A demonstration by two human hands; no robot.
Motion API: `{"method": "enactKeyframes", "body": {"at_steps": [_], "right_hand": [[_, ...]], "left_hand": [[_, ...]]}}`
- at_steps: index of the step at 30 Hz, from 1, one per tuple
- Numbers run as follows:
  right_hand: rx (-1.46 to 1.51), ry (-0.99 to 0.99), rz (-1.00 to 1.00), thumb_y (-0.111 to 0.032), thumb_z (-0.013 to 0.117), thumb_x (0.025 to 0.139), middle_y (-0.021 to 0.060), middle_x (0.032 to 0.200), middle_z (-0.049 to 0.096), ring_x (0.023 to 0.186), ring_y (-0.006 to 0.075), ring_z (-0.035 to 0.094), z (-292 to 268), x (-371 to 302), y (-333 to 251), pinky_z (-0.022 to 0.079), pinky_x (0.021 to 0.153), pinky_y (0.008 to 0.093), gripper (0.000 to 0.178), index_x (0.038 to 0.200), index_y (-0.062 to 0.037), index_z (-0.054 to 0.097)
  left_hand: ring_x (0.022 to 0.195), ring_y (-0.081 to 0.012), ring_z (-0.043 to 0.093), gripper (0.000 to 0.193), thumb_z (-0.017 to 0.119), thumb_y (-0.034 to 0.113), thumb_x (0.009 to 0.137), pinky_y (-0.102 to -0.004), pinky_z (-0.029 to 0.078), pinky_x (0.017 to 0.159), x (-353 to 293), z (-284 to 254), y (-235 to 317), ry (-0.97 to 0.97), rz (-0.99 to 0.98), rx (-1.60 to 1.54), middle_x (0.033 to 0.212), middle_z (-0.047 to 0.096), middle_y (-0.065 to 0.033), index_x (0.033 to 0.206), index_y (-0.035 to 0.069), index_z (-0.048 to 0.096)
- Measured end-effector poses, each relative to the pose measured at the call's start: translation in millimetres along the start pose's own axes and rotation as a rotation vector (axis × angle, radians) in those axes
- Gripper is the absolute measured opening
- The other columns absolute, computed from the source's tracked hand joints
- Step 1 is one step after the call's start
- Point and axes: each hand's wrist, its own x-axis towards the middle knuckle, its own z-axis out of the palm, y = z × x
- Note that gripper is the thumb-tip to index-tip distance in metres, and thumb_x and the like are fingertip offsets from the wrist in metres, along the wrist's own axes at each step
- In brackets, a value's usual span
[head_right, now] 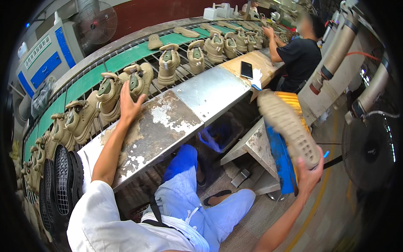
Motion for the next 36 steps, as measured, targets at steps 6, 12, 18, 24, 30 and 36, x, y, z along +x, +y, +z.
{"method": "enactKeyframes", "body": {"at_steps": [6,12,18,24,30,36], "right_hand": [[0.475,-0.621,0.106,-0.035,0.098,0.066,0.0139,0.137,0.064,0.125,0.0232,0.065,112.0,-38.1,-96.3,0.052,0.109,0.0395,0.100,0.147,0.0017,0.052],[0.444,-0.581,-0.043,-0.024,0.090,0.085,0.0173,0.155,0.055,0.144,0.0295,0.053,154.3,-41.6,-98.9,0.049,0.113,0.0447,0.083,0.154,0.0001,0.049],[0.458,-0.604,0.033,-0.019,0.079,0.094,0.0166,0.143,0.065,0.134,0.0283,0.061,147.9,-34.3,-104.5,0.052,0.108,0.0400,0.057,0.143,0.0016,0.060],[0.453,-0.604,0.086,-0.017,0.074,0.096,0.0169,0.139,0.068,0.130,0.0273,0.065,135.8,-47.8,-94.7,0.054,0.105,0.0383,0.048,0.139,0.0026,0.063],[0.420,-0.639,0.052,-0.011,0.072,0.100,0.0167,0.133,0.071,0.125,0.0261,0.068,127.7,-62.0,-85.6,0.055,0.103,0.0360,0.039,0.136,0.0032,0.066],[0.492,-0.693,0.097,-0.011,0.065,0.103,0.0173,0.134,0.071,0.126,0.0256,0.068,144.3,-72.4,-92.4,0.049,0.111,0.0370,0.035,0.135,0.0040,0.065]], "left_hand": [[0.070,-0.0201,0.071,0.064,0.048,0.042,0.110,-0.0302,0.058,0.052,-37.8,-106.6,147.1,-1.050,-0.577,-1.377,0.106,0.071,-0.0205,0.158,0.004,0.032],[0.052,-0.0202,0.059,0.038,0.033,0.013,0.108,-0.0292,0.050,0.039,17.0,-81.5,105.1,-0.449,-0.809,-1.295,0.094,0.064,-0.0213,0.140,-0.004,0.041],[0.090,-0.0310,0.074,0.057,0.049,0.029,0.113,-0.0404,0.063,0.082,147.2,-52.6,-13.9,0.238,-0.766,-1.255,0.127,0.059,-0.0259,0.153,-0.005,0.026],[0.115,-0.0245,0.069,0.046,0.055,0.013,0.106,-0.0323,0.056,0.092,69.0,-77.1,-45.4,0.345,-0.452,-0.768,0.140,0.063,-0.0197,0.148,-0.005,0.050],[0.123,-0.0319,0.057,0.048,0.069,0.015,0.097,-0.0421,0.044,0.108,-61.6,-161.7,-69.6,0.523,-0.545,-0.133,0.133,0.059,-0.0176,0.141,0.000,0.057],[0.145,-0.0396,0.046,0.092,0.083,0.034,0.087,-0.0475,0.037,0.119,-86.8,-184.5,-169.7,0.417,-0.751,-0.071,0.158,0.045,-0.0267,0.156,-0.006,0.037]]}}
